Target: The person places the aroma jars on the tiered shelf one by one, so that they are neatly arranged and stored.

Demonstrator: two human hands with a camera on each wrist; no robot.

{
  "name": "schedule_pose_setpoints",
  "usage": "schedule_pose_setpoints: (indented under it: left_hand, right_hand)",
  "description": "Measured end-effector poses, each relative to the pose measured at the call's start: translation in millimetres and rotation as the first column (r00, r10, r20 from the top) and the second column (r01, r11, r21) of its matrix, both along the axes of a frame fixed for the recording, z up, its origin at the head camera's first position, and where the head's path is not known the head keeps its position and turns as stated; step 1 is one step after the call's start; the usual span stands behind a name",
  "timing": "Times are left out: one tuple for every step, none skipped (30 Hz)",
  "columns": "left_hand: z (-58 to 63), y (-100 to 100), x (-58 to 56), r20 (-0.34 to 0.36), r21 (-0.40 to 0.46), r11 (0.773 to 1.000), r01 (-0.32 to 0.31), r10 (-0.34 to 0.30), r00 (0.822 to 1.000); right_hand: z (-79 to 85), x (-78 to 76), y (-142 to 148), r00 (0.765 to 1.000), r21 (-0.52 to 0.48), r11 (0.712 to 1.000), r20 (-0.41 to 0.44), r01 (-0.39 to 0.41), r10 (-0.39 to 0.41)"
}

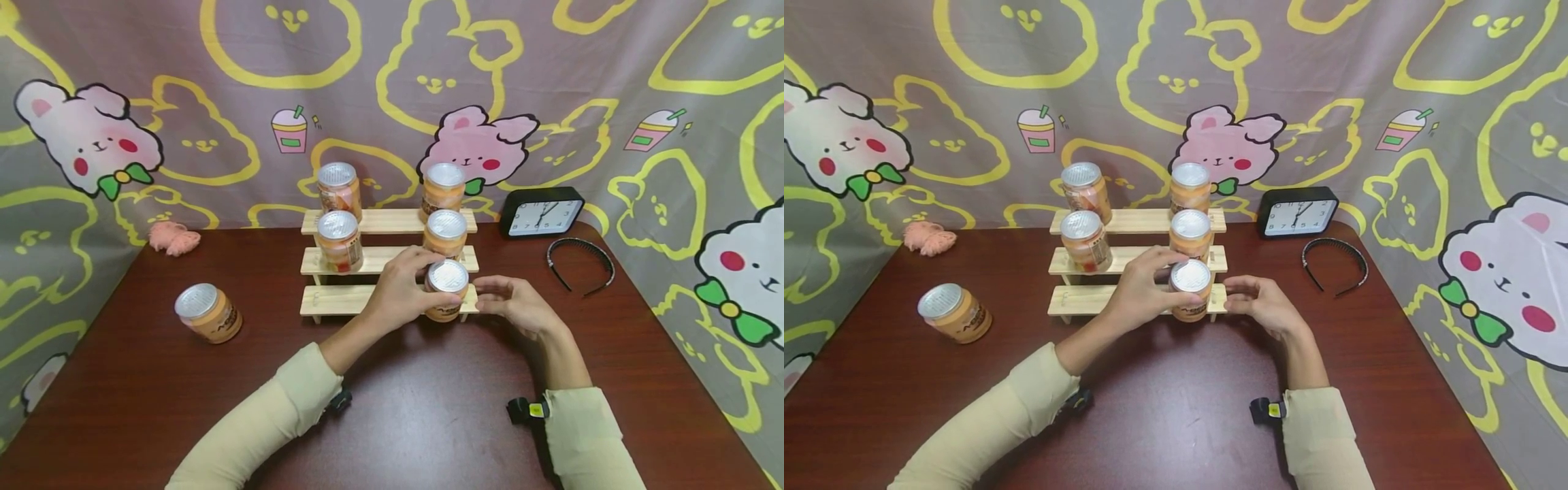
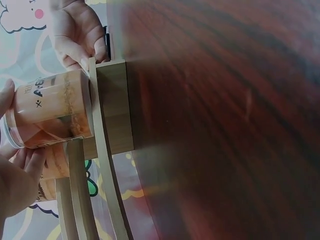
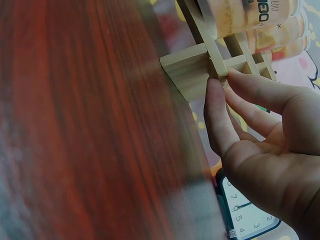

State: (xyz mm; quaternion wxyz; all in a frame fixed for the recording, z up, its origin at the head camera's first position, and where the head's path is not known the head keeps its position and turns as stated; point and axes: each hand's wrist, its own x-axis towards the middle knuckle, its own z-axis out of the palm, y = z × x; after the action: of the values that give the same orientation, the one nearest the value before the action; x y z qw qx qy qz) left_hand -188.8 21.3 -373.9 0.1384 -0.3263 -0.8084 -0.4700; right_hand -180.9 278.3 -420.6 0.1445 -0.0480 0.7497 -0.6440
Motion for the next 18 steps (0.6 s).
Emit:
schedule_pose_setpoints:
  left_hand:
    - [0.2,0.0,0.1,0.001,-0.007,1.0,-0.002,0.002,1.0]
    - [0.1,0.0,0.2,0.002,-0.013,1.0,-0.006,0.006,1.0]
    - [0.0,0.0,0.3,0.003,-0.018,1.0,-0.008,0.008,1.0]
    - [-0.3,0.2,0.5,0.003,-0.02,1.0,-0.011,0.011,1.0]
    - [-0.6,0.4,0.6,0.005,-0.021,1.0,-0.014,0.015,1.0]
    - [-1.0,0.6,0.7,0.005,-0.022,1.0,-0.017,0.017,1.0]
    - [-1.1,0.7,0.8,0.005,-0.022,1.0,-0.019,0.019,1.0]
    - [-1.3,0.7,0.8,0.004,-0.023,1.0,-0.02,0.02,1.0]
    - [-1.4,0.7,0.8,0.003,-0.022,1.0,-0.021,0.021,1.0]
    - [-1.4,0.7,0.9,0.002,-0.021,1.0,-0.021,0.021,1.0]
    - [-1.5,0.7,0.9,0.003,-0.019,1.0,-0.019,0.019,1.0]
    - [-1.5,0.6,1.0,0.002,-0.018,1.0,-0.018,0.018,1.0]
    - [-1.5,0.4,1.0,0.004,-0.015,1.0,-0.015,0.015,1.0]
    - [-1.5,0.1,1.0,0.008,-0.01,1.0,-0.011,0.011,1.0]
    - [-1.6,-0.3,1.0,0.01,-0.006,1.0,-0.008,0.008,1.0]
    - [-1.6,-0.7,1.1,0.012,0.0,1.0,-0.004,0.004,1.0]
    - [-1.8,-1.3,1.0,0.014,0.005,1.0,0.0,0.0,1.0]
    - [-1.9,-1.9,1.0,0.016,0.012,1.0,0.005,-0.005,1.0]
  right_hand:
    - [0.0,0.0,-0.1,1.0,0.0,1.0,0.0,0.0,0.0]
    - [0.0,-0.1,-0.1,1.0,0.0,1.0,0.0,-0.001,0.001]
    - [0.0,-0.1,-0.2,1.0,-0.002,1.0,0.0,-0.001,0.001]
    - [0.0,0.0,-0.1,1.0,-0.003,1.0,0.0,-0.001,0.001]
    - [0.0,0.0,0.1,1.0,-0.004,1.0,0.001,-0.002,0.002]
    - [0.1,0.1,0.2,1.0,-0.006,1.0,0.002,-0.002,0.002]
    - [0.2,0.1,0.2,1.0,-0.006,1.0,0.002,-0.003,0.003]
    - [0.3,0.1,0.3,1.0,-0.005,1.0,0.002,-0.003,0.003]
    - [0.4,0.1,0.3,1.0,-0.004,1.0,0.003,-0.002,0.002]
    - [0.6,0.1,0.3,1.0,-0.002,1.0,0.004,-0.002,0.002]
    - [0.7,0.1,0.3,1.0,0.0,1.0,0.005,-0.001,0.001]
    - [0.8,0.0,0.4,1.0,0.001,1.0,0.006,0.0,0.0]
    - [1.0,0.0,0.3,1.0,0.003,1.0,0.006,0.0,0.0]
    - [1.1,0.0,0.2,1.0,0.004,1.0,0.008,0.001,-0.001]
    - [1.2,0.1,0.0,1.0,0.003,1.0,0.009,0.001,-0.001]
    - [1.2,0.3,-0.1,1.0,0.004,1.0,0.009,0.0,0.0]
    - [1.2,0.4,-0.1,1.0,0.005,1.0,0.009,0.001,-0.001]
    - [1.2,0.6,-0.1,1.0,0.006,1.0,0.011,0.002,-0.002]
